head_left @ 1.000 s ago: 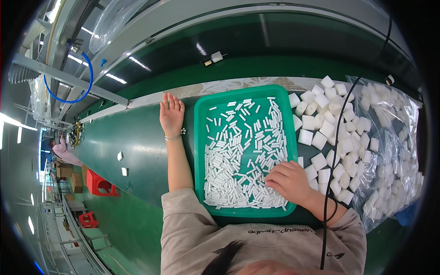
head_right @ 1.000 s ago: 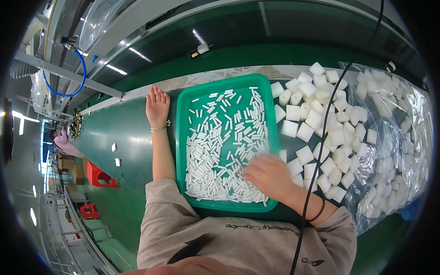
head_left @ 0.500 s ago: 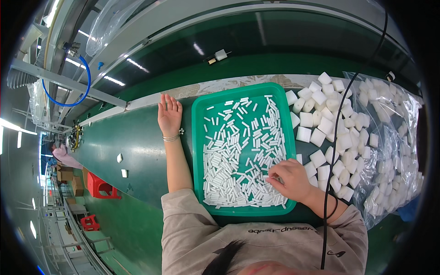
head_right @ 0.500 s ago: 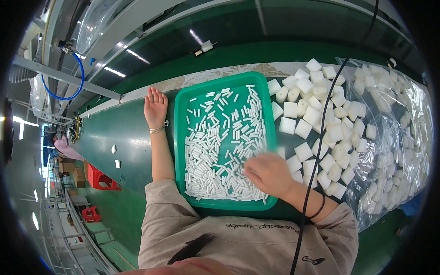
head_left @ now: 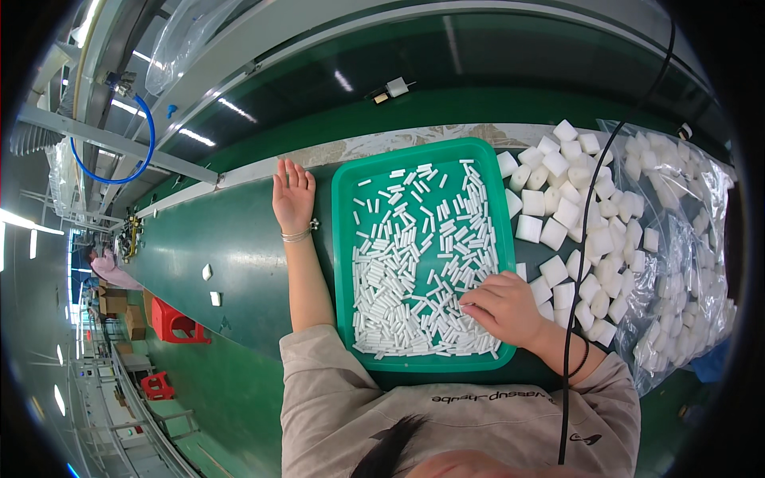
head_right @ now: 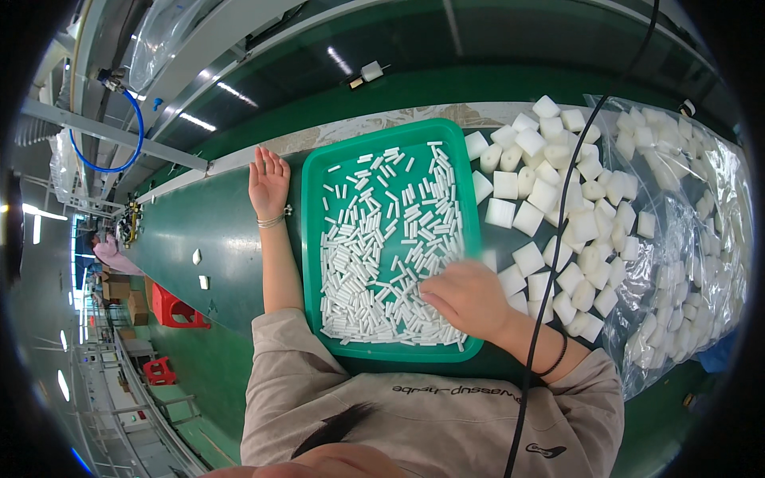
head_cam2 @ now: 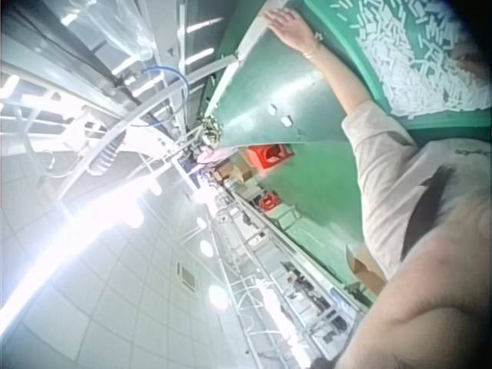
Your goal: The person picks up a circuit board from a tray, slides a white foam cylinder from a large bag onto it by hand, and places the completed part on a conveyor belt.
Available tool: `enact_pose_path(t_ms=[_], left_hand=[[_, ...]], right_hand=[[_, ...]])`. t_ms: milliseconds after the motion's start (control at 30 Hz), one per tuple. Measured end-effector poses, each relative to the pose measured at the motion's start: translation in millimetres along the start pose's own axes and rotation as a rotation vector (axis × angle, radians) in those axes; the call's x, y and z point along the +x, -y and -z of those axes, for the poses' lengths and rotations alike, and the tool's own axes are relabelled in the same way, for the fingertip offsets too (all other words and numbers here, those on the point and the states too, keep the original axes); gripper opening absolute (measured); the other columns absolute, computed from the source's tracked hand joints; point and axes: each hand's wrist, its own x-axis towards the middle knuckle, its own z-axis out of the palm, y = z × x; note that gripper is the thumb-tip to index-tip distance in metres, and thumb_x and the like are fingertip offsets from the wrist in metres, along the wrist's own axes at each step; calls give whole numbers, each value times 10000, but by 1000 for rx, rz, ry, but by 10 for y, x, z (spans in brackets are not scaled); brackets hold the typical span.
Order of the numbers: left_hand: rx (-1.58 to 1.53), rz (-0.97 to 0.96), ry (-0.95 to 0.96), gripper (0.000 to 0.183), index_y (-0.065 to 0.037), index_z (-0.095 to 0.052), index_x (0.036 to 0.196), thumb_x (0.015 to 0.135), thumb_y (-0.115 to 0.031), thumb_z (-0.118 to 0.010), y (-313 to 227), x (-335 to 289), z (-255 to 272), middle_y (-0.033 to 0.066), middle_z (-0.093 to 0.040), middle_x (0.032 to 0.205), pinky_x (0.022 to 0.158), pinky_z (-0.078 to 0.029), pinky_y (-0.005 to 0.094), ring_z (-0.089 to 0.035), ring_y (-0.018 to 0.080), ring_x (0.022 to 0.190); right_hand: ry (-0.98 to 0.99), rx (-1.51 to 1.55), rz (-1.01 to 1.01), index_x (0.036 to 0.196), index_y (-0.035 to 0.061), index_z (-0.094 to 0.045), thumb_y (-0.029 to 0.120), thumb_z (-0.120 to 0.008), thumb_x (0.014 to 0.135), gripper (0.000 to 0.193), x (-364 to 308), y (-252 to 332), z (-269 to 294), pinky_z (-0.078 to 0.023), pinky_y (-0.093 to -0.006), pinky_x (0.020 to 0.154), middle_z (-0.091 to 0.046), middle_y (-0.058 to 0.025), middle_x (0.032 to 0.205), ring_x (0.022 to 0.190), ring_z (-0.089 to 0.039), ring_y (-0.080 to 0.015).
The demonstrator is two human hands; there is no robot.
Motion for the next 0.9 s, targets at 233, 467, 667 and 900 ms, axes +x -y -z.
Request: enact_pose_path(t_ms=[233,467,667,900], left_hand=[[16,3,-7,300,-122,-466,1166,904,-261,-425,-7,5,3,19,-525,1131,901,-368,359,-483,172,1026],[21,-4,-28,305,-116,-460,1172,905,-257,-422,7,-2,-27,23,-525,1132,900,-369,357,-504,162,987],[-15,23,63,321,-90,-468,1175,909,-258,-404,-22,-8,-1,47,-527,1151,911,-362,355,-490,173,1031],[-15,26,98,343,-92,-441,1198,915,-277,-383,-22,-5,-26,0,-575,1039,839,-390,324,-391,71,546]], right_hand=[[20,24,13,763,106,-584,165,-615,723,78,8,4,12,-370,-340,529,-500,-41,625,589,-485,-236],[4,37,13,753,100,-586,162,-616,720,77,9,5,-1,-368,-340,530,-508,-36,618,588,-485,-235],[9,38,14,750,101,-587,162,-616,720,74,12,11,5,-365,-340,526,-508,-36,617,585,-485,-235],[14,37,11,747,103,-588,162,-618,718,72,9,4,0,-364,-339,524,-498,-37,614,581,-483,-234]])
